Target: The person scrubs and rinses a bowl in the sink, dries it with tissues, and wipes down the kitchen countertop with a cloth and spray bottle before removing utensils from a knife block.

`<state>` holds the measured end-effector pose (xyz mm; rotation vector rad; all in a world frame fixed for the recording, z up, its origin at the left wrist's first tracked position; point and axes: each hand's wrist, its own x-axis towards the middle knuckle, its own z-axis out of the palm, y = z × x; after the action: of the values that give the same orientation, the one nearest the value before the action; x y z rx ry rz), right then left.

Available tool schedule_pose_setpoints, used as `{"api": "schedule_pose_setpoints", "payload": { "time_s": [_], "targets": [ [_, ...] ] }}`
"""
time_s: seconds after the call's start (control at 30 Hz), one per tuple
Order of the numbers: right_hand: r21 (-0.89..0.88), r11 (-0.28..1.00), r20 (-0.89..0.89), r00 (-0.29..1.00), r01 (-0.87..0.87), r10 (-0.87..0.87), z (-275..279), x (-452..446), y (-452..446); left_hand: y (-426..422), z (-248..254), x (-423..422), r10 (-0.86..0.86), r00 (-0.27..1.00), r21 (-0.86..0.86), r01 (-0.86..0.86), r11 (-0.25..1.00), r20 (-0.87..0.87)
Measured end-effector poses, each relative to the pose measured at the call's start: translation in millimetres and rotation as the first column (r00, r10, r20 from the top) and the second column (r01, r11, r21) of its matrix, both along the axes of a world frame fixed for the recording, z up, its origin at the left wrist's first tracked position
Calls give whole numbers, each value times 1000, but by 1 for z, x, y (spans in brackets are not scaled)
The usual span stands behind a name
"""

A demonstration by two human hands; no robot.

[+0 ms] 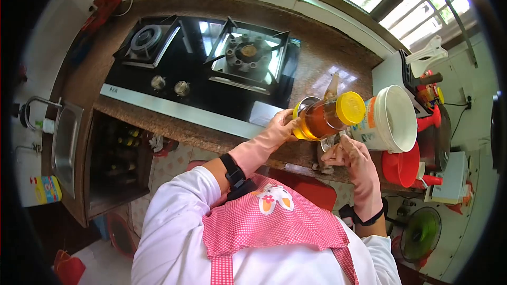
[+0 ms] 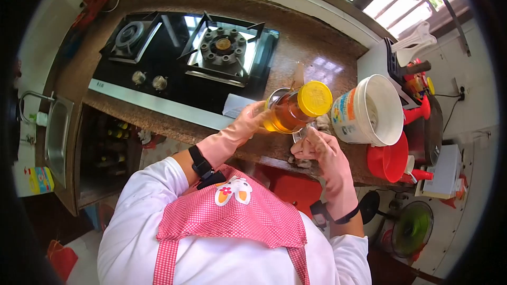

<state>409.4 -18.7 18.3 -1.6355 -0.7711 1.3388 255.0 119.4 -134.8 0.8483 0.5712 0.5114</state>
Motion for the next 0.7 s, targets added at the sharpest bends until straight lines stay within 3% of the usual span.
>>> {"api": "schedule_pose_setpoints", "payload": {
  "time_s": [0.07,0.2,0.27,0.47,0.7],
  "targets": [
    [-5,1000,-21,1000,-23,22,3,-5,-1,-5,6,-16,-4,998,30,2,1000,58],
    [2,995,-62,993,-104,104,17,-32,11,-12,19,-62,122,992,59,-122,991,11],
    [-42,996,35,996,-78,80,15,-51,21,-11,24,-87,179,980,19,-178,984,-84],
    [49,908,-39,908,-416,418,-6,-90,73,1,18,-139,462,856,42,-466,884,-233],
    [48,891,-29,891,-452,454,-19,-124,115,20,17,-160,636,728,3,-657,754,-257]
  ]
}}
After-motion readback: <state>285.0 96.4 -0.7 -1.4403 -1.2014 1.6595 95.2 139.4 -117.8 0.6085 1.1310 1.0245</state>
